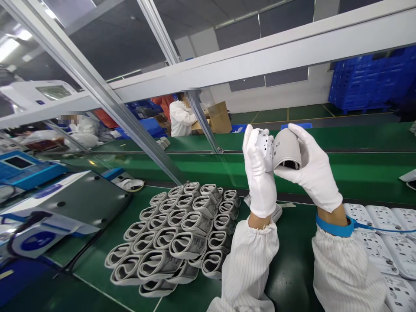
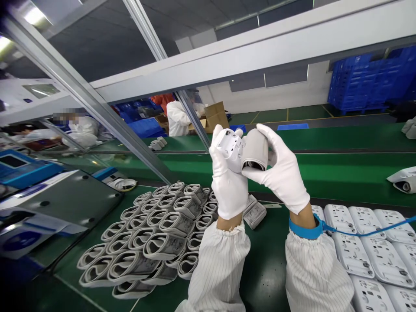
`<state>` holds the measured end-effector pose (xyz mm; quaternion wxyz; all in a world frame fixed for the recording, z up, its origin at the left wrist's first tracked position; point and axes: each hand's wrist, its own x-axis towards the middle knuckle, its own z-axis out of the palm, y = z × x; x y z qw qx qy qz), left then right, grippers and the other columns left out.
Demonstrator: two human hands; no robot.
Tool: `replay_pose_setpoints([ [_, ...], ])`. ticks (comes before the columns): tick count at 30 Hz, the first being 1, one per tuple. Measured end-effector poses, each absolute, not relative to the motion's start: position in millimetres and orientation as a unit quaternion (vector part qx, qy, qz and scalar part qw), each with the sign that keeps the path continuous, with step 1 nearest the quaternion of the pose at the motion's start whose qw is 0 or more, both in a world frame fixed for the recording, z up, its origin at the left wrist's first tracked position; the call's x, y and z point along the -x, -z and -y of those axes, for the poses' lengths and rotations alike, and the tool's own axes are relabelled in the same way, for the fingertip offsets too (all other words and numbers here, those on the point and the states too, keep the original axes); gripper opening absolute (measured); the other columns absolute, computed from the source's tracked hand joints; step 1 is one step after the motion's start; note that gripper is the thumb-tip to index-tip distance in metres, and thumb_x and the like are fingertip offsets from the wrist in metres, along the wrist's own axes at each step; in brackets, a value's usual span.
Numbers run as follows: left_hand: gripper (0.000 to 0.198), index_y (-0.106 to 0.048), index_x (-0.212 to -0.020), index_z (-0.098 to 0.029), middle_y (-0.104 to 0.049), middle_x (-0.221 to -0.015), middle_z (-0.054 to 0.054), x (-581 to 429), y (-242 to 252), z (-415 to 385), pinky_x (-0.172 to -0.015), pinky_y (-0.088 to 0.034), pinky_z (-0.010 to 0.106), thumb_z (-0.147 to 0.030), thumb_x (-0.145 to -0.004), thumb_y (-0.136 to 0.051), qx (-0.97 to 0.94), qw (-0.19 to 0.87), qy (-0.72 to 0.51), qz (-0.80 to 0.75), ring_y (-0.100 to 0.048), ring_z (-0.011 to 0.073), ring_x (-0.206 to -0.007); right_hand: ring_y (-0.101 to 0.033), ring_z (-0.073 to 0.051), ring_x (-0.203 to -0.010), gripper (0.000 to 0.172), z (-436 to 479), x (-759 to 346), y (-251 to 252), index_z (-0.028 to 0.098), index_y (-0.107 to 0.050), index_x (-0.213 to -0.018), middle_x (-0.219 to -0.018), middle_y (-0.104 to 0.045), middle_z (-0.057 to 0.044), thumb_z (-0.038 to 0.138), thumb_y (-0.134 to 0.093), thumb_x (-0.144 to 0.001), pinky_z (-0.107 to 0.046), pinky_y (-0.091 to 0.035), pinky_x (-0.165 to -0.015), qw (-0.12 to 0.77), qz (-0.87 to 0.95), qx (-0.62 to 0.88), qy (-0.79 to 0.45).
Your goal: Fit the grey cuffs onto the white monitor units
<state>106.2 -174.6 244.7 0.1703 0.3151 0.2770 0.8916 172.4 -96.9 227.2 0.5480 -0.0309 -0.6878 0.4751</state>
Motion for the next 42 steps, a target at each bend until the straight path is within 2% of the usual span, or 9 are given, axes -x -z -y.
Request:
replay_pose_setpoints([
  [8,0.037,-0.061,-0.141,-0.037,-0.057,-0.155,-0.001,-102.3,-242.1,174.6,-0.127,-0.039,0.038,-0.045,-0.109,-0.047,-0.328,0.165,-0.890,-0.270,-0.050,0.0216,-0.149,-0.050,-0.036,-0.147,0.082,101.7,-174.7,-229.2,0.031,-0.062,-0.145,-0.152,-0.058,-0.002,0.021,-0.093,-0.070,-0.055,-0.044,-0.126,0.542,0.702,0.026,-0.461],
  [11,0.040,-0.061,-0.143,-0.039,-0.058,-0.153,0.000,-98.6,-241.2,177.7,-0.125,-0.041,0.037,-0.051,-0.106,-0.051,-0.352,0.152,-0.878,-0.289,-0.050,0.0235,-0.149,-0.052,-0.036,-0.146,0.081,105.7,-173.1,-229.7,0.031,-0.061,-0.146,-0.151,-0.059,-0.001,0.019,-0.091,-0.072,-0.054,-0.045,-0.126,0.540,0.699,0.023,-0.468],
  [14,0.039,-0.059,-0.144,-0.040,-0.061,-0.150,-0.001,-97.5,-242.8,181.2,-0.123,-0.044,0.035,-0.046,-0.109,-0.044,-0.368,0.139,-0.862,-0.319,-0.051,0.0212,-0.148,-0.055,-0.034,-0.144,0.081,108.9,-171.5,-229.7,0.030,-0.059,-0.149,-0.152,-0.059,-0.002,0.017,-0.088,-0.074,-0.052,-0.048,-0.125,0.539,0.701,0.025,-0.467],
  [18,0.037,-0.062,-0.139,-0.037,-0.058,-0.154,-0.002,-98.7,-244.1,183.5,-0.124,-0.043,0.035,-0.041,-0.111,-0.038,-0.374,0.120,-0.865,-0.312,-0.050,0.0210,-0.149,-0.054,-0.033,-0.145,0.082,110.5,-170.6,-229.7,0.030,-0.057,-0.150,-0.153,-0.058,-0.001,0.020,-0.088,-0.076,-0.050,-0.048,-0.125,0.531,0.709,0.023,-0.463],
  [23,0.033,-0.066,-0.135,-0.040,-0.051,-0.161,-0.005,-99.7,-243.5,185.6,-0.127,-0.040,0.036,-0.048,-0.108,-0.048,-0.413,0.106,-0.854,-0.298,-0.047,0.0237,-0.152,-0.048,-0.034,-0.150,0.083,109.7,-172.4,-230.4,0.031,-0.056,-0.151,-0.157,-0.055,0.001,0.022,-0.091,-0.075,-0.053,-0.040,-0.130,0.537,0.707,0.008,-0.460],
  [27,0.036,-0.066,-0.135,-0.038,-0.047,-0.164,-0.004,-93.9,-239.8,184.5,-0.128,-0.039,0.040,-0.051,-0.104,-0.056,-0.431,0.085,-0.840,-0.317,-0.046,0.0277,-0.152,-0.052,-0.034,-0.146,0.083,107.7,-176.8,-231.2,0.030,-0.058,-0.150,-0.154,-0.058,-0.001,0.019,-0.090,-0.075,-0.051,-0.047,-0.125,0.537,0.719,0.020,-0.441],
  [32,0.055,-0.051,-0.151,-0.037,-0.050,-0.161,0.002,-79.2,-229.1,179.0,-0.128,-0.039,0.047,-0.059,-0.101,-0.058,-0.531,0.030,-0.771,-0.349,-0.046,0.0313,-0.151,-0.059,-0.034,-0.140,0.085,104.8,-186.5,-231.9,0.025,-0.058,-0.151,-0.151,-0.061,-0.004,0.018,-0.090,-0.073,-0.046,-0.055,-0.118,0.540,0.741,0.035,-0.398],
  [38,0.052,-0.051,-0.151,-0.036,-0.058,-0.151,0.004,-86.6,-229.4,177.0,-0.125,-0.042,0.046,-0.057,-0.103,-0.056,-0.545,0.022,-0.765,-0.343,-0.050,0.0313,-0.148,-0.061,-0.035,-0.137,0.084,106.1,-199.2,-234.6,0.030,-0.058,-0.152,-0.151,-0.061,-0.002,0.019,-0.090,-0.076,-0.049,-0.056,-0.117,0.529,0.758,0.049,-0.378],
  [42,0.051,-0.050,-0.150,-0.035,-0.056,-0.154,0.004,-88.6,-230.2,176.6,-0.124,-0.043,0.045,-0.057,-0.105,-0.052,-0.545,0.015,-0.762,-0.350,-0.048,0.0319,-0.150,-0.061,-0.034,-0.137,0.085,107.2,-199.9,-235.0,0.032,-0.057,-0.153,-0.150,-0.062,-0.001,0.017,-0.090,-0.075,-0.049,-0.056,-0.117,0.525,0.763,0.051,-0.374],
])
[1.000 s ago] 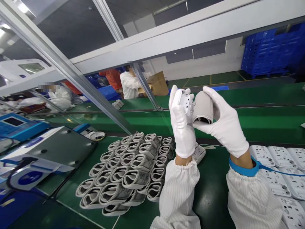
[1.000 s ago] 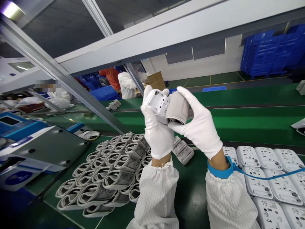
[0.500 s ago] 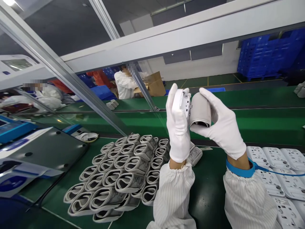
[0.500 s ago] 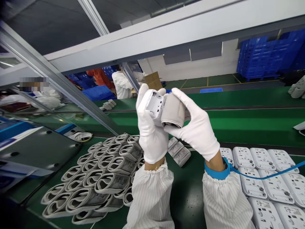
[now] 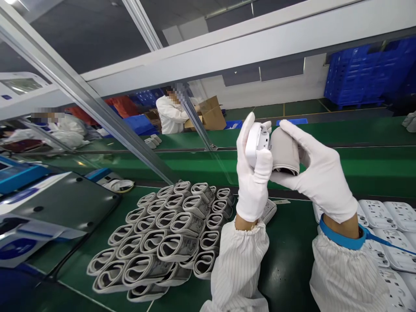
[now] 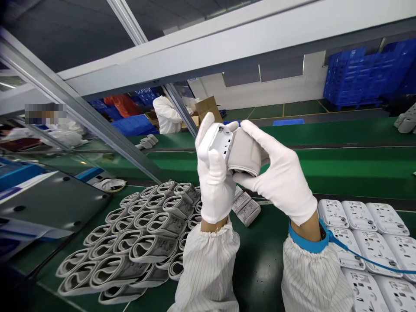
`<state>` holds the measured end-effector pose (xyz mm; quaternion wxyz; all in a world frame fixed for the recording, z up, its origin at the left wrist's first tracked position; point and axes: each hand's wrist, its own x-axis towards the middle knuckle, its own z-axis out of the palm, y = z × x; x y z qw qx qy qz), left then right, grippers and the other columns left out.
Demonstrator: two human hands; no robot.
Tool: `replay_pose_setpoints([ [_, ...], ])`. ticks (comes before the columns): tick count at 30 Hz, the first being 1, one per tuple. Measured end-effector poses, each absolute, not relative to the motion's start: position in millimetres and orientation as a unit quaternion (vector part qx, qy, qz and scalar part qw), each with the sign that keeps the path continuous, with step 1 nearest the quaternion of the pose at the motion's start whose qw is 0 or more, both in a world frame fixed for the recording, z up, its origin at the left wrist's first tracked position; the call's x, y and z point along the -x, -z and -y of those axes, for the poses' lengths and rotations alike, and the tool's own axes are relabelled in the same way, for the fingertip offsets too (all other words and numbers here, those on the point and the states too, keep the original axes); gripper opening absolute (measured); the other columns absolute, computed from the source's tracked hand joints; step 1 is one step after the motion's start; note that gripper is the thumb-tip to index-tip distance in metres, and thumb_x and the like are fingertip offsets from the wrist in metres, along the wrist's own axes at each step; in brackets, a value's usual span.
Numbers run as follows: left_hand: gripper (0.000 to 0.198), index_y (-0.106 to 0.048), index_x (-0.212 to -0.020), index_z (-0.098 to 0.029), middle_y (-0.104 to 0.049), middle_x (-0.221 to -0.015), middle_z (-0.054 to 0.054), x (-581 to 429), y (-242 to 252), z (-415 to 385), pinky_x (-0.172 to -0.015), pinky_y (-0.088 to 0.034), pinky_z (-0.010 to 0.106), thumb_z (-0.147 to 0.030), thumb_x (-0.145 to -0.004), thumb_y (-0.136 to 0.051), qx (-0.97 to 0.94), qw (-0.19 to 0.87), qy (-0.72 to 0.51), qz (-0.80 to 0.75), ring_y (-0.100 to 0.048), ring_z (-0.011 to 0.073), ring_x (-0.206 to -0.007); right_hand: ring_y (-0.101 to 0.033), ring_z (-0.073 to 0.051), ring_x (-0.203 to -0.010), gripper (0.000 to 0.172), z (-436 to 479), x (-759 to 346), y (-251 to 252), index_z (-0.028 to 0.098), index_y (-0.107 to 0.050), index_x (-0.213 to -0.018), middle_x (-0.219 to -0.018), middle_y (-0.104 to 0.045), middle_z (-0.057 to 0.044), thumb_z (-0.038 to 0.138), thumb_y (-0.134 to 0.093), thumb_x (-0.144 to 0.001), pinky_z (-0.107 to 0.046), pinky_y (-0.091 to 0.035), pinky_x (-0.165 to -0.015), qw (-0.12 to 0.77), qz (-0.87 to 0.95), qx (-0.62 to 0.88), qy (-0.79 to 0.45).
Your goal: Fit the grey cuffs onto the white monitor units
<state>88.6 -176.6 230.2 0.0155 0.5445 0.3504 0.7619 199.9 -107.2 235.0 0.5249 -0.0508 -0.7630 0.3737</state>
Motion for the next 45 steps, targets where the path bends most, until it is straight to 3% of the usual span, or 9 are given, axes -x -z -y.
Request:
replay_pose_setpoints([
  [11,0.055,-0.051,-0.151,-0.034,-0.041,-0.168,0.001,-86.0,-228.7,178.6,-0.129,-0.037,0.043,-0.061,-0.103,-0.052,-0.548,0.023,-0.739,-0.392,-0.037,0.0317,-0.157,-0.061,-0.034,-0.137,0.085,106.7,-206.0,-238.5,0.029,-0.058,-0.152,-0.153,-0.060,-0.002,0.016,-0.090,-0.075,-0.049,-0.056,-0.118,0.510,0.776,0.076,-0.362],
  [16,0.077,-0.038,-0.159,-0.036,-0.047,-0.163,0.005,-84.2,-230.1,180.2,-0.126,-0.042,0.045,-0.066,-0.094,-0.065,-0.572,0.077,-0.716,-0.393,-0.040,0.0332,-0.155,-0.061,-0.033,-0.138,0.082,109.0,-208.8,-242.0,0.027,-0.059,-0.151,-0.151,-0.061,-0.002,0.019,-0.088,-0.075,-0.045,-0.053,-0.120,0.511,0.772,0.097,-0.364],
  [21,0.095,-0.029,-0.163,-0.037,-0.036,-0.171,0.006,-78.5,-231.5,182.6,-0.126,-0.042,0.044,-0.060,-0.086,-0.079,-0.592,0.118,-0.677,-0.422,-0.032,0.0344,-0.159,-0.064,-0.033,-0.135,0.081,107.1,-208.6,-243.9,0.022,-0.060,-0.150,-0.149,-0.063,-0.005,0.022,-0.085,-0.074,-0.040,-0.059,-0.111,0.488,0.774,0.136,-0.379],
  [24,0.093,-0.029,-0.164,-0.034,-0.031,-0.174,0.007,-79.9,-233.4,184.1,-0.129,-0.037,0.045,-0.057,-0.088,-0.078,-0.585,0.142,-0.666,-0.441,-0.028,0.0333,-0.161,-0.068,-0.035,-0.127,0.082,105.5,-210.3,-244.1,0.023,-0.061,-0.149,-0.142,-0.068,-0.006,0.020,-0.082,-0.070,-0.042,-0.063,-0.103,0.472,0.780,0.182,-0.368],
  [30,0.074,-0.032,-0.163,-0.027,-0.038,-0.170,0.008,-80.7,-234.6,185.1,-0.132,-0.029,0.044,-0.040,-0.099,-0.067,-0.574,0.146,-0.644,-0.484,-0.034,0.0291,-0.159,-0.069,-0.038,-0.124,0.085,105.9,-210.8,-246.2,0.023,-0.061,-0.149,-0.138,-0.071,-0.008,0.025,-0.084,-0.068,-0.046,-0.064,-0.098,0.463,0.784,0.252,-0.327],
  [37,0.064,-0.035,-0.162,-0.028,-0.043,-0.168,0.006,-69.7,-224.8,180.4,-0.130,-0.035,0.045,-0.029,-0.104,-0.059,-0.614,0.140,-0.615,-0.474,-0.043,0.0275,-0.154,-0.072,-0.038,-0.117,0.083,95.4,-210.1,-238.6,0.021,-0.064,-0.147,-0.132,-0.073,-0.010,0.026,-0.088,-0.067,-0.047,-0.065,-0.096,0.493,0.778,0.245,-0.303],
  [45,0.064,-0.036,-0.162,-0.027,-0.042,-0.168,0.006,-69.4,-230.2,188.4,-0.130,-0.037,0.040,-0.026,-0.102,-0.060,-0.647,0.110,-0.610,-0.445,-0.039,0.0260,-0.156,-0.073,-0.036,-0.117,0.080,91.7,-217.6,-235.9,0.024,-0.064,-0.146,-0.137,-0.071,-0.008,0.026,-0.091,-0.070,-0.043,-0.067,-0.093,0.511,0.777,0.170,-0.326],
])
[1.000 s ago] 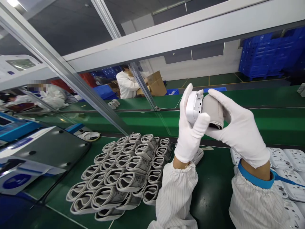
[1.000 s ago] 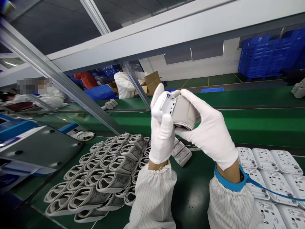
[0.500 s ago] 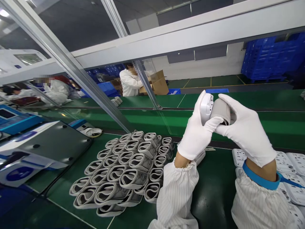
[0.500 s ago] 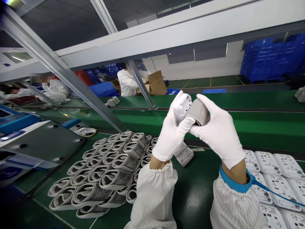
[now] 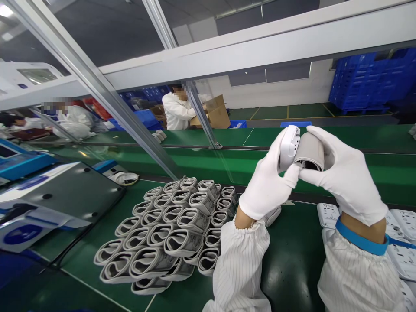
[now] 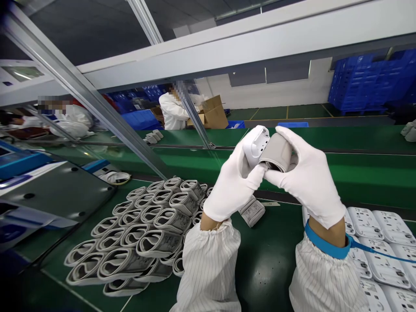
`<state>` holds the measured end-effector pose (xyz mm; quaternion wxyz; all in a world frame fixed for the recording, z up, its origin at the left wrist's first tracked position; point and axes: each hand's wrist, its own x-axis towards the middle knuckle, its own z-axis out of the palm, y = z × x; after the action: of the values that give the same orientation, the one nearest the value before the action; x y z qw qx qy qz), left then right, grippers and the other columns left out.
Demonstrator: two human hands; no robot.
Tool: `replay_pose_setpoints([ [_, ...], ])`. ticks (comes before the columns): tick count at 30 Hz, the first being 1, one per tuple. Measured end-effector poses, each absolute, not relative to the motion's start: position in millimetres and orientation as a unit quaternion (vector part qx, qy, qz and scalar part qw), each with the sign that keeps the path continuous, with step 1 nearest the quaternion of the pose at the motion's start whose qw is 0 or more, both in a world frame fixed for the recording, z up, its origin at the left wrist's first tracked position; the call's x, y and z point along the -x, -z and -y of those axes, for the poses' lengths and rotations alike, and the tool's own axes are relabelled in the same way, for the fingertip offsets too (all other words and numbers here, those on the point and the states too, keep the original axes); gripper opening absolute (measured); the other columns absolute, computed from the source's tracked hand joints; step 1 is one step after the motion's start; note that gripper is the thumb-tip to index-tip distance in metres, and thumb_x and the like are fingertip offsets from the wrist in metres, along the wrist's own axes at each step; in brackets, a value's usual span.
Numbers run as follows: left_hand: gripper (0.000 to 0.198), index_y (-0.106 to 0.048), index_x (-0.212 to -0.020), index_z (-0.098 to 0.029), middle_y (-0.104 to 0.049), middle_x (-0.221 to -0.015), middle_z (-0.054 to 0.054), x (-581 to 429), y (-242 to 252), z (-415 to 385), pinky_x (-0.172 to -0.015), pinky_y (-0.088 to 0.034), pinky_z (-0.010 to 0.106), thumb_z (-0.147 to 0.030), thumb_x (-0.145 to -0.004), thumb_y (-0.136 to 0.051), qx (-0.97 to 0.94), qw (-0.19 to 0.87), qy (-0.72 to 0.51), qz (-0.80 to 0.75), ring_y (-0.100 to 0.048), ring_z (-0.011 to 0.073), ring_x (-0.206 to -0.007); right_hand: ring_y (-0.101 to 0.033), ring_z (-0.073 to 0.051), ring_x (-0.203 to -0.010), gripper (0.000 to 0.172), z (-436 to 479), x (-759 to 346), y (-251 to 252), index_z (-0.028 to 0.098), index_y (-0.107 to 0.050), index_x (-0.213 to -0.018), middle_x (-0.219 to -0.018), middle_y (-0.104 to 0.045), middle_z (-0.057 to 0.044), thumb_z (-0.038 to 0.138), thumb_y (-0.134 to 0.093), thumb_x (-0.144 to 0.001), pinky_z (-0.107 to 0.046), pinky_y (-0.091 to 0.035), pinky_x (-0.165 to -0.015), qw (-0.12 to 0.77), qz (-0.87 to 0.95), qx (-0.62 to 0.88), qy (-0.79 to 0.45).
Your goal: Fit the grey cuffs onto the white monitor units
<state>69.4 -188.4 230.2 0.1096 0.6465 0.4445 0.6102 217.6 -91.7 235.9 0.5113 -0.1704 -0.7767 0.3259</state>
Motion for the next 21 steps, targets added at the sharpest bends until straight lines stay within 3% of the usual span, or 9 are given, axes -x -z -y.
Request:
replay_pose_setpoints([
  [13,0.052,-0.058,-0.141,-0.024,-0.063,-0.150,0.006,-80.3,-226.9,176.0,-0.121,-0.048,0.040,-0.011,-0.092,-0.067,-0.574,-0.051,-0.674,-0.462,-0.059,0.0265,-0.141,-0.067,-0.037,-0.128,0.076,102.9,-211.0,-240.9,0.019,-0.063,-0.146,-0.140,-0.069,-0.008,0.021,-0.080,-0.073,-0.044,-0.065,-0.098,0.520,0.777,0.168,-0.313],
  [17,0.052,-0.067,-0.125,-0.023,-0.074,-0.130,0.005,-84.8,-226.3,168.6,-0.108,-0.055,0.038,-0.004,-0.077,-0.078,-0.454,-0.023,-0.735,-0.502,-0.069,0.0274,-0.124,-0.072,-0.034,-0.117,0.080,108.9,-205.8,-243.6,0.020,-0.061,-0.149,-0.136,-0.071,-0.008,0.029,-0.083,-0.072,-0.041,-0.065,-0.091,0.485,0.799,0.204,-0.291],
  [21,0.034,-0.069,-0.102,-0.021,-0.076,-0.115,0.002,-84.1,-224.6,163.5,-0.099,-0.056,0.032,-0.005,-0.075,-0.080,-0.380,0.027,-0.786,-0.487,-0.071,0.0212,-0.109,-0.075,-0.032,-0.105,0.082,117.9,-200.1,-247.0,0.022,-0.060,-0.150,-0.129,-0.074,-0.008,0.035,-0.084,-0.073,-0.035,-0.065,-0.076,0.469,0.812,0.220,-0.268],
])
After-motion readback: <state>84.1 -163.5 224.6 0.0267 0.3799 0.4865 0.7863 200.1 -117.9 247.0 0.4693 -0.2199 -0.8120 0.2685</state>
